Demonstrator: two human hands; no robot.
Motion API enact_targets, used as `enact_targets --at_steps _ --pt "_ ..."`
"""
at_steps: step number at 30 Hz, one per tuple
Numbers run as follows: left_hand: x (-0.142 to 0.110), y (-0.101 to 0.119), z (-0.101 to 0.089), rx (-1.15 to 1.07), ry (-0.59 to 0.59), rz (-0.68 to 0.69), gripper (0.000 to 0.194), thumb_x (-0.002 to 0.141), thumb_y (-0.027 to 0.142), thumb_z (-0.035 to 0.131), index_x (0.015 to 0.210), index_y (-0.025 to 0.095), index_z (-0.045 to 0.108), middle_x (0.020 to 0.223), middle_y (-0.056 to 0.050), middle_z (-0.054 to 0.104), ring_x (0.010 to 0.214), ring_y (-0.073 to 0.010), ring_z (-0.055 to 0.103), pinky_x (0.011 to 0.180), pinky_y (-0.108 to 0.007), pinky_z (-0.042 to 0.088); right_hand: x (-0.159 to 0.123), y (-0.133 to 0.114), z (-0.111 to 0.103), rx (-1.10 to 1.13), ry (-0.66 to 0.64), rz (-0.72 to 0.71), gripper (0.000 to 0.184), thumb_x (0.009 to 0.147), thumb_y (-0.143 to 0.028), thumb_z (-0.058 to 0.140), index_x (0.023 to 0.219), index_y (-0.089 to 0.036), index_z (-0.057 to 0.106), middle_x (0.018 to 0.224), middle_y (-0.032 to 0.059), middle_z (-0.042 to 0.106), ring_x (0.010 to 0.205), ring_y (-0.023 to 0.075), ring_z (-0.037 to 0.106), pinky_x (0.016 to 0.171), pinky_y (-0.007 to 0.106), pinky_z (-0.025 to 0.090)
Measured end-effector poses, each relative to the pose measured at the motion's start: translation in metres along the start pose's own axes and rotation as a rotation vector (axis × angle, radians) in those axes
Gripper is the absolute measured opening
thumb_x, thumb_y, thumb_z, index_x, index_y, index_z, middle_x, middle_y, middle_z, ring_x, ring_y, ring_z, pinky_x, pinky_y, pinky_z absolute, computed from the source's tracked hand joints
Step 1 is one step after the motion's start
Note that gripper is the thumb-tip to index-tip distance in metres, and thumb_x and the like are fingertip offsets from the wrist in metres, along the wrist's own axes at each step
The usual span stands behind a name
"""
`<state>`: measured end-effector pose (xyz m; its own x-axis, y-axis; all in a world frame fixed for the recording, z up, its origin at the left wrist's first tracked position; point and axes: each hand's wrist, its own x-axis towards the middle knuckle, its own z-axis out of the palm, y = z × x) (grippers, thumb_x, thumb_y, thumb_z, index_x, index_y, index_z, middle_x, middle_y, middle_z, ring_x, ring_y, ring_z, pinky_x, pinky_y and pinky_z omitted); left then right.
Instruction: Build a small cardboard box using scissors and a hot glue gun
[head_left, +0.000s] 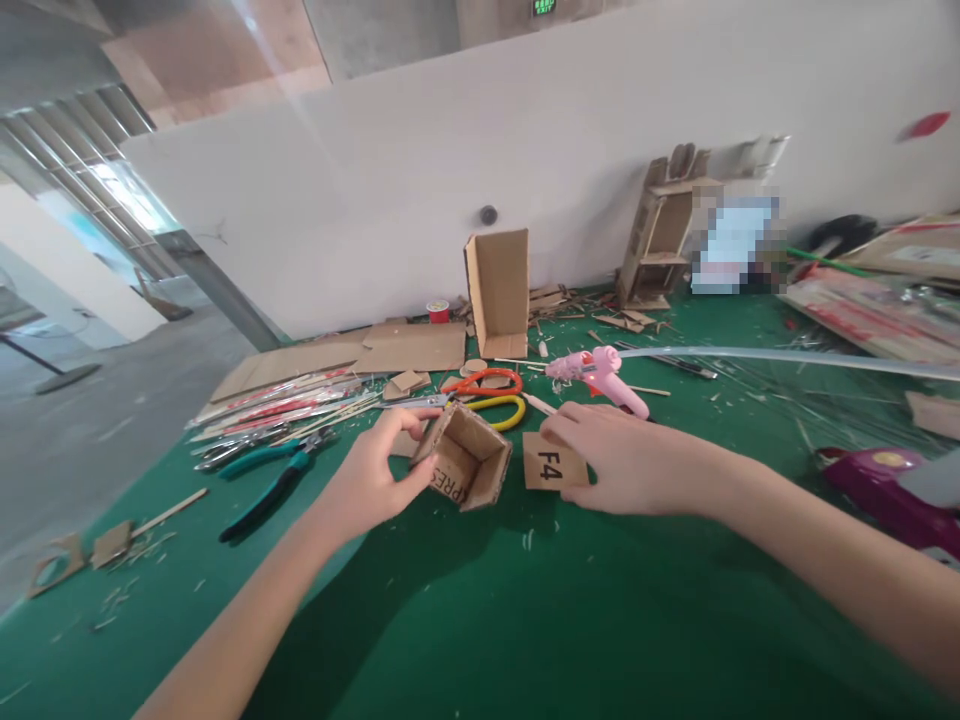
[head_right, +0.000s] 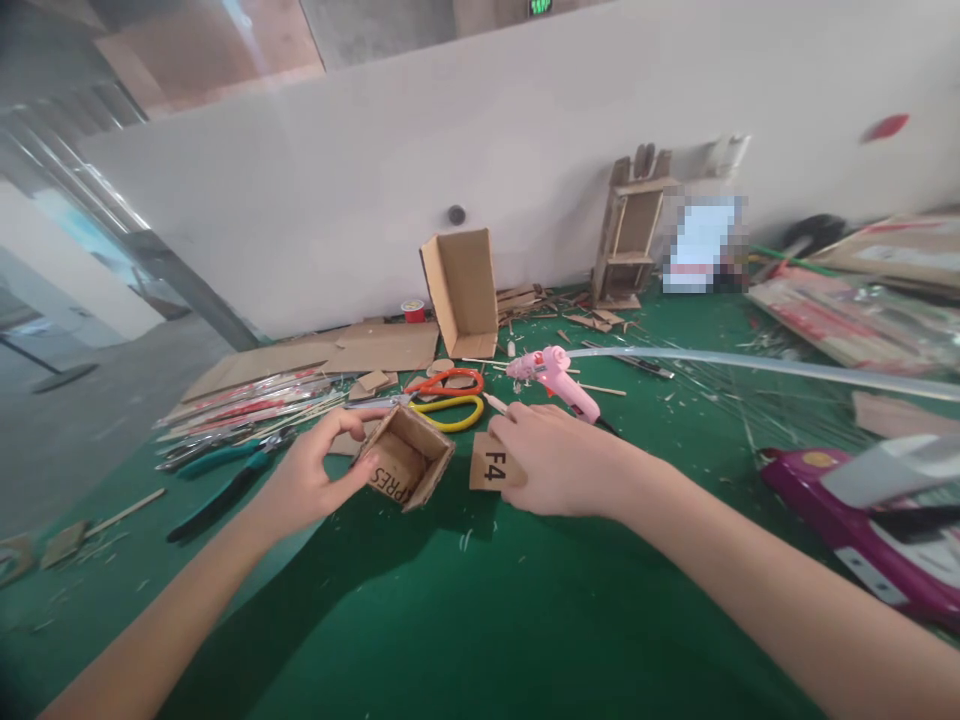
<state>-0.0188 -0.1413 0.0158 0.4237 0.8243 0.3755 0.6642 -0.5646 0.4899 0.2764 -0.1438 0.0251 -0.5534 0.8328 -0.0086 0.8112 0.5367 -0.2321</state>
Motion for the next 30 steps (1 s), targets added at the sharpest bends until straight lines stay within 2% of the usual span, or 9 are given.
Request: enact_targets --at_steps 6,9,12,14,16,19,22,25,30 --pt "-0.002 0.000 -0.024 -0.016 -0.241 0.003 0.020 0.081 0.029 0.063 0.093 0.026 0.047 0.139 -0.010 0.052 0.121 -0.0256 0.057 0.090 -0.042 0.055 -0.010 -0.004 -0.014 0.274 0.231 0.111 0.047 0.082 -0.050 0.058 0.123 -0.026 0.054 0.130 0.0096 0.055 0.114 0.0325 0.055 0.091 0.049 0.048" --pt "-0.003 -0.002 -0.028 -0.022 -0.284 0.021 0.024 0.078 0.029 0.066 0.096 0.026 0.050 0.135 -0.009 0.053 0.126 -0.0250 0.053 0.092 -0.040 0.054 -0.011 -0.014 -0.019 0.728 0.272 0.123 0.053 0.081 -0.045 0.060 0.129 -0.026 0.049 0.132 0.0104 0.055 0.118 0.0297 0.055 0.095 0.046 0.049" --pt "-0.004 -0.001 -0.028 -0.032 -0.314 0.021 0.033 0.078 0.030 0.067 0.107 0.027 0.052 0.130 -0.008 0.055 0.122 -0.0250 0.054 0.094 -0.041 0.052 -0.010 -0.023 -0.018 1.229 0.272 0.074 0.048 0.085 -0.035 0.047 0.131 -0.023 0.046 0.136 0.0109 0.054 0.121 0.0273 0.056 0.096 0.043 0.050" --pt "-0.004 0.000 -0.027 -0.063 -0.323 -0.007 0.043 0.079 0.032 0.067 0.117 0.028 0.048 0.131 -0.008 0.053 0.120 -0.0250 0.054 0.097 -0.044 0.050 -0.008 -0.025 -0.016 1.344 0.307 0.045 0.046 0.087 -0.033 0.040 0.131 -0.023 0.046 0.136 0.0096 0.054 0.122 0.0272 0.055 0.097 0.044 0.050" --pt "-0.005 0.001 -0.024 -0.112 -0.306 -0.038 0.052 0.079 0.033 0.069 0.123 0.029 0.044 0.136 -0.008 0.048 0.123 -0.0258 0.052 0.103 -0.047 0.045 -0.007 -0.025 -0.014 1.207 0.349 0.027 0.047 0.086 -0.036 0.047 0.132 -0.025 0.046 0.135 0.0086 0.055 0.124 0.0283 0.053 0.099 0.046 0.049" --pt "-0.005 0.001 -0.014 -0.186 -0.228 -0.063 0.059 0.077 0.033 0.072 0.127 0.030 0.040 0.139 -0.009 0.044 0.128 -0.0276 0.046 0.106 -0.048 0.041 -0.011 -0.026 -0.014 0.725 0.390 -0.022 0.055 0.080 -0.039 0.064 0.132 -0.030 0.046 0.137 0.0054 0.053 0.127 0.0290 0.048 0.105 0.049 0.042" --pt "-0.005 0.000 0.002 -0.261 -0.148 -0.050 0.062 0.077 0.034 0.072 0.130 0.032 0.040 0.138 -0.008 0.044 0.129 -0.0277 0.044 0.107 -0.047 0.040 -0.020 -0.029 -0.017 0.373 0.390 -0.069 0.053 0.081 -0.041 0.065 0.131 -0.033 0.047 0.139 0.0024 0.051 0.131 0.0283 0.044 0.107 0.050 0.039" --pt "-0.006 0.000 0.019 -0.331 -0.162 -0.023 0.064 0.077 0.034 0.074 0.131 0.034 0.039 0.137 -0.006 0.046 0.130 -0.0270 0.043 0.111 -0.047 0.036 -0.026 -0.029 -0.021 0.227 0.369 -0.099 0.051 0.082 -0.046 0.064 0.129 -0.031 0.050 0.138 0.0019 0.052 0.131 0.0272 0.043 0.108 0.048 0.039" --pt "-0.009 0.004 0.032 -0.318 -0.282 -0.068 0.074 0.073 0.036 0.077 0.135 0.034 0.036 0.137 -0.006 0.049 0.128 -0.0287 0.046 0.108 -0.048 0.038 -0.028 -0.027 -0.028 0.189 0.219 -0.085 0.049 0.083 -0.055 0.059 0.125 -0.031 0.055 0.139 0.0026 0.051 0.129 0.0292 0.045 0.101 0.048 0.046"
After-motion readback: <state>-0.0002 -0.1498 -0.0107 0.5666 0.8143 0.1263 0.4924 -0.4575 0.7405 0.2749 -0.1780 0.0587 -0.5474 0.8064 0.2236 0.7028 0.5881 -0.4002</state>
